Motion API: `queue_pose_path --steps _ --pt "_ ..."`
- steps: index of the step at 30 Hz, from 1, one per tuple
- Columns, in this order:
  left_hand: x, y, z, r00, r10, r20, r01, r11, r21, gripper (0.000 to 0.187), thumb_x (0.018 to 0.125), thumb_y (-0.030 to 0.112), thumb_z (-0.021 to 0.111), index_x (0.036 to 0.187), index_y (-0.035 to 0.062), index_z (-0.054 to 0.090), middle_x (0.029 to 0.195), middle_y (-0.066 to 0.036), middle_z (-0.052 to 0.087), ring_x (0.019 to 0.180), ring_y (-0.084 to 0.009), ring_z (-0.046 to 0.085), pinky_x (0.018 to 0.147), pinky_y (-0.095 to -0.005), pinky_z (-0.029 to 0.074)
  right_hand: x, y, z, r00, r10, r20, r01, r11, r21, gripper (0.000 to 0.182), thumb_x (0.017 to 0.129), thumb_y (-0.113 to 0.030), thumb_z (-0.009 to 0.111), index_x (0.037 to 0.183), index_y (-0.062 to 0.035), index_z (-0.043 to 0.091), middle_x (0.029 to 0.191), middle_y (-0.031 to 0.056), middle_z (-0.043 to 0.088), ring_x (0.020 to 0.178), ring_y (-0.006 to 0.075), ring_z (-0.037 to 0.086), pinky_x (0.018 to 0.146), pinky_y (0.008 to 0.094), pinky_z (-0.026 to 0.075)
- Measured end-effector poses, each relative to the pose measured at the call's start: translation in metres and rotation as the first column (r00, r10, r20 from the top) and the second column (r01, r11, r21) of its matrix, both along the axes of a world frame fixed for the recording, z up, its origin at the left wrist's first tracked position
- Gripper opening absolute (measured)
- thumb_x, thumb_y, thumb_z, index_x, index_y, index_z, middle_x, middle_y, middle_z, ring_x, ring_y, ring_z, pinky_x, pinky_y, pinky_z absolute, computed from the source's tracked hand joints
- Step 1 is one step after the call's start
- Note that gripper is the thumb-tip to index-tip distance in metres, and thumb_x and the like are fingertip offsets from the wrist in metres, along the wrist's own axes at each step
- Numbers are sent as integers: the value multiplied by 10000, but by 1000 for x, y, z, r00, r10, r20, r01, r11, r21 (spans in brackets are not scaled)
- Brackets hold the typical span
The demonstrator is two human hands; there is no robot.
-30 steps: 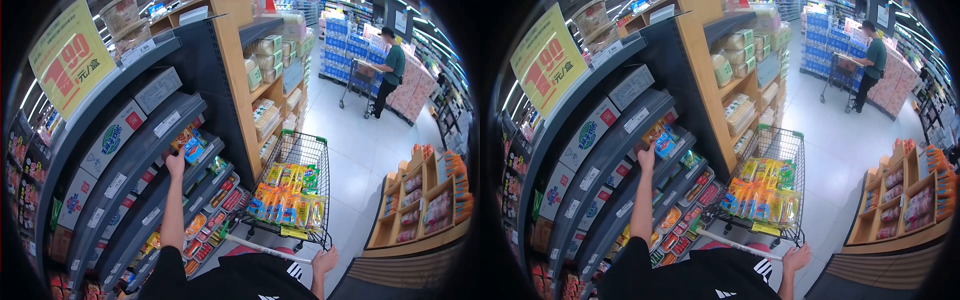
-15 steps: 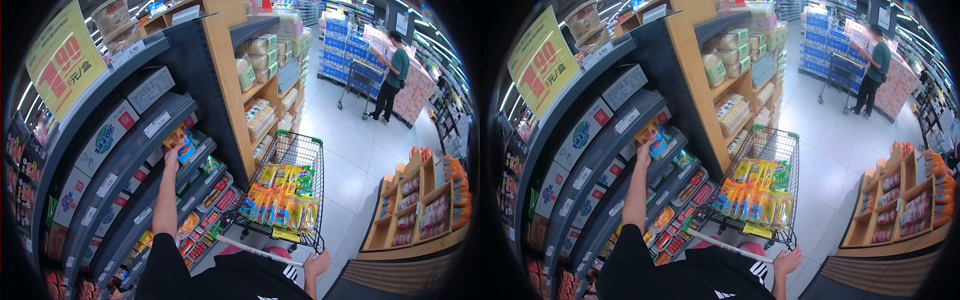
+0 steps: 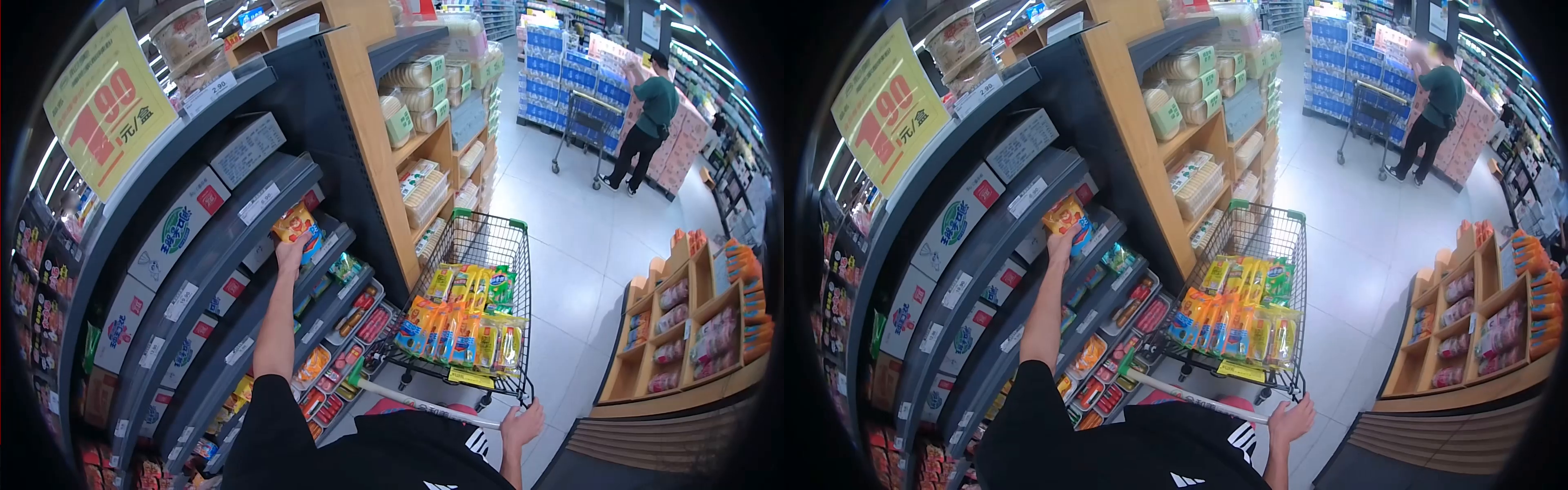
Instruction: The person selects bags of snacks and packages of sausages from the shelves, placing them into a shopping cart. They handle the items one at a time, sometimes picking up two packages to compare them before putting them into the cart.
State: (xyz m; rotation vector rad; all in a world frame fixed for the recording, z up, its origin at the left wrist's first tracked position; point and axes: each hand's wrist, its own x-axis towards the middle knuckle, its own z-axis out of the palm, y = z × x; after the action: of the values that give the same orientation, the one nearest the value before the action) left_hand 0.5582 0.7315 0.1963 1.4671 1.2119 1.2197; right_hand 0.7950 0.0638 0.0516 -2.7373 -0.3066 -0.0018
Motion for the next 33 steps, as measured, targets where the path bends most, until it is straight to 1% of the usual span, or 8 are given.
queue_pose_path --steps 4,7,11,17,20,26,29,33 --pt "10 -19 13 963 170 -211 -114 960 256 514 802 175 896 1217 -32 675 1177 -134 760 1058 -225 737 946 -340 551 1 2 -9 999 -3 49 2 1000 22 567 852 -202 666 1360 30 574 1175 187 624 1126 393 579 979 509 448" --pt "12 -32 25 932 168 -320 -64 948 313 569 784 186 904 1243 -29 645 1178 -161 755 1058 -251 738 953 -370 551 -1 1 -6 999 0 52 -1 1000 12 570 850 -206 668 1359 32 577 1186 188 628 1136 393 580 984 514 447" --pt "15 -59 43 927 138 -350 36 893 448 734 738 257 900 1307 -68 570 1203 -266 716 1154 -409 698 1004 -447 534 1 3 -3 1000 -1 6 1 1000 -14 572 854 -208 700 1363 25 580 1203 186 631 1145 395 585 983 518 458" --pt "8 -79 59 939 143 -313 41 857 513 818 742 238 901 1379 -67 489 1268 -281 681 1195 -420 676 1019 -451 525 1 0 -7 1000 9 9 -9 1000 -3 569 864 -232 675 1361 28 577 1205 183 629 1162 384 584 998 518 452" --pt "1 -91 57 923 226 -313 -54 878 476 797 751 215 899 1382 -47 489 1263 -274 684 1189 -415 680 1019 -454 526 1 -1 -6 1000 10 8 -9 1000 -15 572 868 -238 674 1365 27 574 1215 183 629 1168 383 583 1002 519 451" --pt "-23 -108 60 957 136 -257 -1 885 465 729 763 193 893 1337 -26 500 1219 -251 695 1166 -414 689 1000 -454 536 1 0 -8 1000 23 3 -23 1000 -17 590 868 -249 678 1375 30 560 1238 190 621 1190 390 572 1013 520 446" --pt "-44 -102 44 923 120 -365 63 890 451 715 749 181 888 1327 -10 511 1230 -245 677 1178 -418 665 1005 -475 520 2 -2 -10 999 49 1 -49 998 -29 603 867 -253 681 1381 34 550 1263 192 616 1203 391 567 1022 521 442" --pt "-59 -109 44 830 162 -534 210 796 568 747 703 138 872 1354 23 523 1286 -221 637 1209 -433 602 1037 -497 465 3 0 -3 998 53 -35 -54 997 -49 609 867 -254 688 1382 34 540 1292 193 609 1215 391 565 1031 521 438"
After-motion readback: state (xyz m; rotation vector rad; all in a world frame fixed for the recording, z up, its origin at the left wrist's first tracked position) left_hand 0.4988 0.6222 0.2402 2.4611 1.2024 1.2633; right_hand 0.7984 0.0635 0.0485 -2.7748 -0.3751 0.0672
